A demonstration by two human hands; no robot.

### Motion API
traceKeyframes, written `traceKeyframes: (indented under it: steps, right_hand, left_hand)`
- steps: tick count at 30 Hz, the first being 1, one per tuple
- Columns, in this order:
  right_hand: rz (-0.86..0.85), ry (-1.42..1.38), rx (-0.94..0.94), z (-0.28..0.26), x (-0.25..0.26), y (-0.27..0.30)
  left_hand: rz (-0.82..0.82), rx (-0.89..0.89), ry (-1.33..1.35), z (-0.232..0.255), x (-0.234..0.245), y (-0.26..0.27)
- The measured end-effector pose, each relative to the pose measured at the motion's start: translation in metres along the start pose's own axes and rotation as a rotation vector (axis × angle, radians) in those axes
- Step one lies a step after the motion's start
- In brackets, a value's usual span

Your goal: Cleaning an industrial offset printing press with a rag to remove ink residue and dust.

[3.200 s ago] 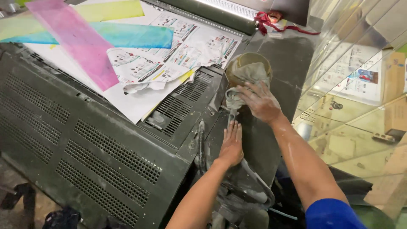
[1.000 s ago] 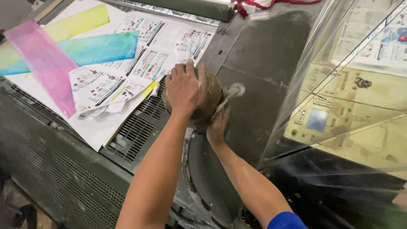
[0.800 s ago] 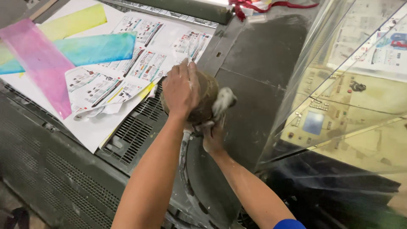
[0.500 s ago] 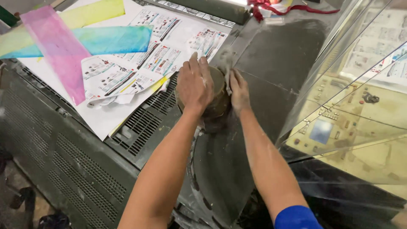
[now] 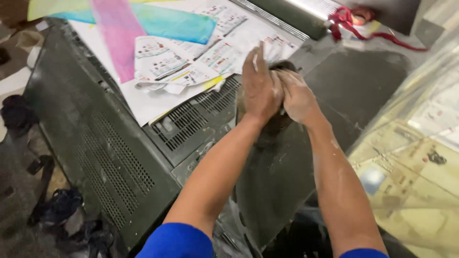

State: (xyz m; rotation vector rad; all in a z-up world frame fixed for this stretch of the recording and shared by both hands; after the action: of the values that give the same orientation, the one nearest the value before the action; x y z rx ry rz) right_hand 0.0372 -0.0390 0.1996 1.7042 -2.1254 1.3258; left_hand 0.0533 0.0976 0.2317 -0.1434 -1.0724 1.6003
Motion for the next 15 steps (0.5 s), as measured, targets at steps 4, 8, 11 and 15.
traceKeyframes:
  steps: [4,8,11,15]
  right_hand:
    - [-0.07,-0.916,-0.238,0.052,0.012,0.002]
    - [0.433,-0.688,0.04,0.093,0.033,0.027]
    - [0.707,-0.413,-0.059,0.058,0.021,0.06]
    - [0.74,-0.264,-0.028,0.001,0.005,0.068]
  left_hand:
    - [-0.122,-0.642,0.179,-0.002,-0.004,0.013]
    - [-0.305,-0.39,-0.134,0.017,-0.007,0.002]
    - [-0.43,-0.352,-0.409,0.026,-0.019,-0.008]
    - [-0.534,-0.226,-0.375,-0.013,-0.073,-0.032]
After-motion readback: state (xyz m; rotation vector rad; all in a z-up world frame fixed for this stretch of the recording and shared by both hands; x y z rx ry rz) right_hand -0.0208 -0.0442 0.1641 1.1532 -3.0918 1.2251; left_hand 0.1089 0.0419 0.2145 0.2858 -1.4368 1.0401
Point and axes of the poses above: each hand's wrist, its own y-axis away from the middle knuckle, its own x-axis out of the back of the hand, z = x × y, the point moved 2 cm from there along -y, towards the middle knuckle, and after that the axes turned 1 degree about -x, right-handed, at the moved point
